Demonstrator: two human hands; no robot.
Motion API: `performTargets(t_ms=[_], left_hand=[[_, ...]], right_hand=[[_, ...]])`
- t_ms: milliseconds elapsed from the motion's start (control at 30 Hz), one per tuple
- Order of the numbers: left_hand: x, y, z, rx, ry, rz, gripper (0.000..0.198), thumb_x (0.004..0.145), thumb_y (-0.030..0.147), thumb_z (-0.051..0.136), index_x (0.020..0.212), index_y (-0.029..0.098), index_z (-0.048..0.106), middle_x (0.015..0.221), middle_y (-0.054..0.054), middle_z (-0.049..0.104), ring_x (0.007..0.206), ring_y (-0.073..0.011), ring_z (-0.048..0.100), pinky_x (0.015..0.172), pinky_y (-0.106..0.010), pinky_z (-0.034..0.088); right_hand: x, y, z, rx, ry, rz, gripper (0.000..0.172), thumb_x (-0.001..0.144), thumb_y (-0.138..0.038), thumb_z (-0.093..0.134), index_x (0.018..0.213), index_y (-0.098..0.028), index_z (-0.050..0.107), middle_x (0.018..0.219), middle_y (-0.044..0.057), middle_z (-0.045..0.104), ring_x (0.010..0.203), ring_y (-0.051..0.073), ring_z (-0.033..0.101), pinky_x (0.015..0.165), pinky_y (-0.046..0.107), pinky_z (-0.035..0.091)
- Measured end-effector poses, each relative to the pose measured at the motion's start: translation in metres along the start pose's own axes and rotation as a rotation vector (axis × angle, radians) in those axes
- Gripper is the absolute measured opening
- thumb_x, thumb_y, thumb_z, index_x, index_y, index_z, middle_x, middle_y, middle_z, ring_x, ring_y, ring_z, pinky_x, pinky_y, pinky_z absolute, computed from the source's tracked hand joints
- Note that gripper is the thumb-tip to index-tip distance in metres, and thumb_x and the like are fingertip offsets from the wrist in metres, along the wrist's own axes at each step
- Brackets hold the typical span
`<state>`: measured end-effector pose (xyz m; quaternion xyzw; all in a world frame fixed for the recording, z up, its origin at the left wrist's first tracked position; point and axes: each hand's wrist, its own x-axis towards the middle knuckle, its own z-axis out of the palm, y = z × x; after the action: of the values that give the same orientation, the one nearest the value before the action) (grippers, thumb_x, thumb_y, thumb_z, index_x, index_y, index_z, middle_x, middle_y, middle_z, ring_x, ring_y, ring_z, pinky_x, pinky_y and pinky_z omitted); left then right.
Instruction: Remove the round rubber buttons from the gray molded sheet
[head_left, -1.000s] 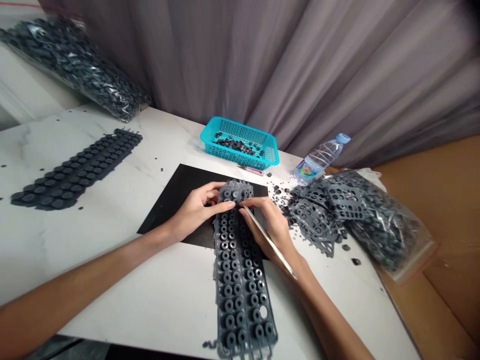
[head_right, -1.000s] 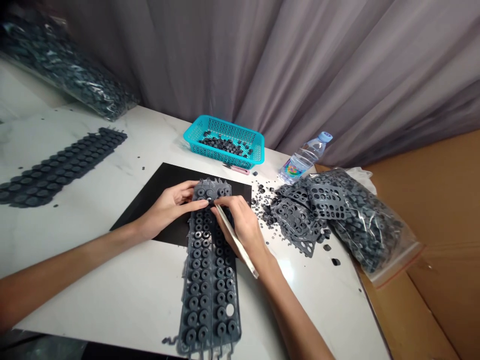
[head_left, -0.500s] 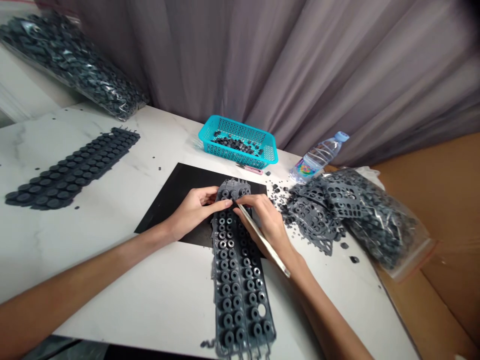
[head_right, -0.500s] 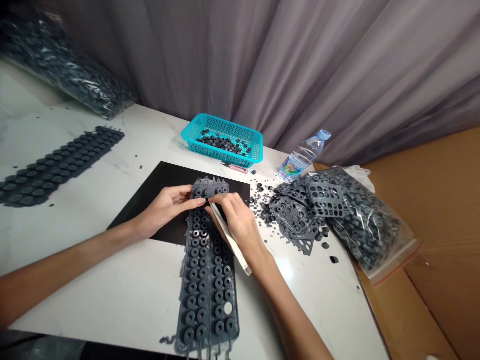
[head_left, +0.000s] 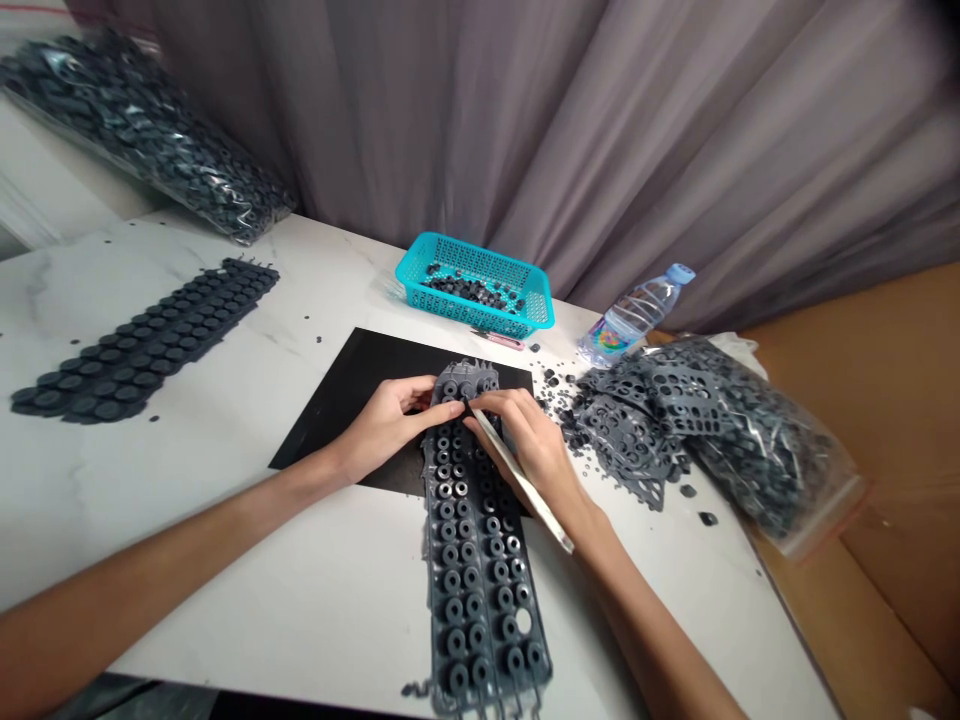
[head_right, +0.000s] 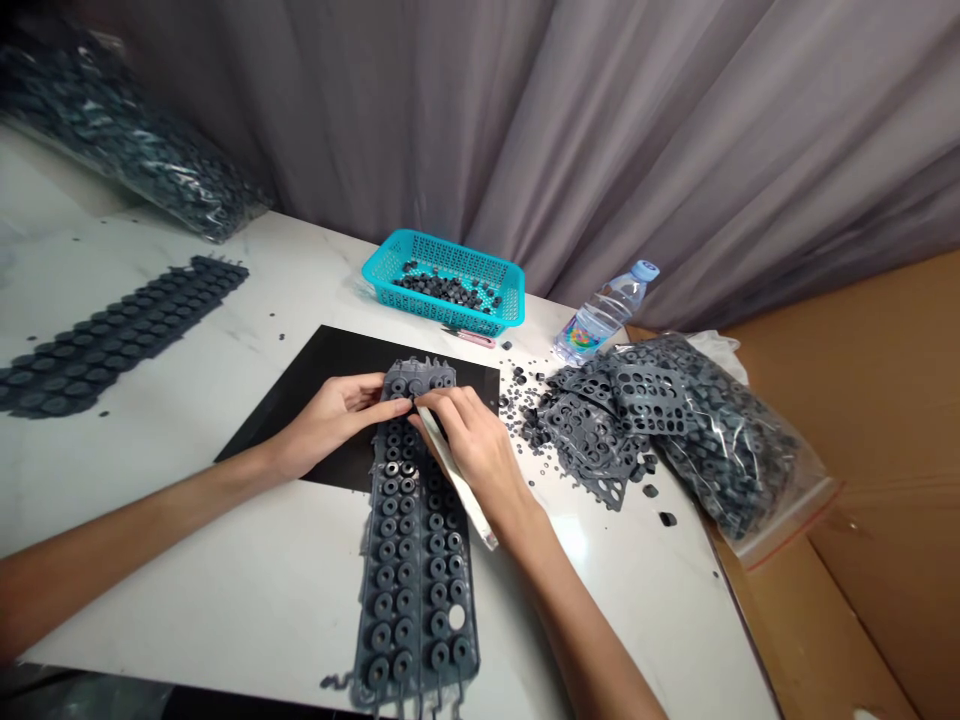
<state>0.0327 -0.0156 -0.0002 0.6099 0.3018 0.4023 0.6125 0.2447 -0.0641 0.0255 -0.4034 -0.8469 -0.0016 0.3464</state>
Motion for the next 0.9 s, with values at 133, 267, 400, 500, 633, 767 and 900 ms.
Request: performTargets(t_ms=[133, 267, 400, 500, 633, 767, 900], left_hand=[[-0.0001, -0.0001, 0.0006, 0.022, 0.009, 0.004, 0.022, 0.092, 0.037, 0.074, 0.097, 0.015, 0.073, 0.103, -0.007, 0.076, 0.110, -0.0270, 0.068, 0.100, -0.040, 0.050], [0.0005, -0.0005, 0.0004, 0.045, 0.018, 0.008, 0.022, 0.092, 0.037, 0.074, 0.096, 0.015, 0.073, 0.100, -0.006, 0.075, 0.108, -0.0264, 0.068, 0.099, -0.039, 0.050], [0.0010, -0.0022, 0.0000, 0.068, 0.022, 0.013, 0.028, 0.092, 0.039, 0.074, 0.104, 0.014, 0.074, 0.102, -0.007, 0.075, 0.103, -0.0252, 0.068, 0.094, -0.038, 0.051], [0.0011, -0.0043, -0.0002, 0.091, 0.025, 0.020, 0.029, 0.093, 0.040, 0.074, 0.107, 0.014, 0.075, 0.104, -0.007, 0.075, 0.100, -0.0241, 0.067, 0.090, -0.036, 0.050], [0.0010, -0.0067, -0.0009, 0.132, 0.031, 0.030, 0.030, 0.093, 0.041, 0.074, 0.105, 0.014, 0.076, 0.102, -0.006, 0.075, 0.095, -0.0223, 0.066, 0.086, -0.035, 0.050], [0.0007, -0.0065, -0.0009, 0.164, 0.042, 0.031, 0.030, 0.093, 0.043, 0.074, 0.102, 0.015, 0.075, 0.097, -0.005, 0.073, 0.090, -0.0208, 0.065, 0.081, -0.033, 0.048], [0.0002, -0.0045, 0.0002, 0.166, 0.037, 0.031, 0.029, 0.093, 0.042, 0.073, 0.105, 0.016, 0.075, 0.097, -0.004, 0.074, 0.092, -0.0212, 0.065, 0.082, -0.032, 0.049]], right_hand=[[0.0005, -0.0007, 0.0000, -0.005, -0.008, 0.006, 0.014, 0.108, -0.029, 0.058, 0.118, -0.019, 0.061, 0.109, 0.011, 0.071, 0.099, 0.024, 0.067, 0.088, 0.037, 0.056], [0.0002, -0.0008, -0.0001, -0.020, -0.029, 0.008, 0.015, 0.109, -0.031, 0.057, 0.118, -0.019, 0.061, 0.109, 0.011, 0.071, 0.100, 0.024, 0.068, 0.088, 0.037, 0.056], [-0.0006, 0.0007, 0.0009, -0.042, -0.046, 0.013, 0.015, 0.109, -0.031, 0.057, 0.118, -0.019, 0.061, 0.110, 0.011, 0.071, 0.101, 0.024, 0.068, 0.089, 0.037, 0.056], [-0.0019, 0.0011, 0.0026, -0.062, -0.033, 0.032, 0.017, 0.109, -0.030, 0.057, 0.122, -0.019, 0.061, 0.111, 0.010, 0.071, 0.102, 0.024, 0.068, 0.089, 0.036, 0.057], [-0.0036, 0.0007, 0.0047, -0.085, -0.036, 0.053, 0.025, 0.110, -0.029, 0.054, 0.134, -0.020, 0.057, 0.118, 0.011, 0.070, 0.108, 0.024, 0.068, 0.094, 0.037, 0.057], [-0.0042, 0.0007, 0.0053, -0.108, -0.050, 0.044, 0.030, 0.111, -0.030, 0.052, 0.139, -0.020, 0.054, 0.120, 0.012, 0.069, 0.110, 0.025, 0.068, 0.094, 0.037, 0.058], [-0.0035, 0.0009, 0.0060, -0.172, -0.049, 0.024, 0.030, 0.111, -0.028, 0.051, 0.140, -0.018, 0.054, 0.117, 0.012, 0.070, 0.106, 0.025, 0.068, 0.090, 0.037, 0.058]])
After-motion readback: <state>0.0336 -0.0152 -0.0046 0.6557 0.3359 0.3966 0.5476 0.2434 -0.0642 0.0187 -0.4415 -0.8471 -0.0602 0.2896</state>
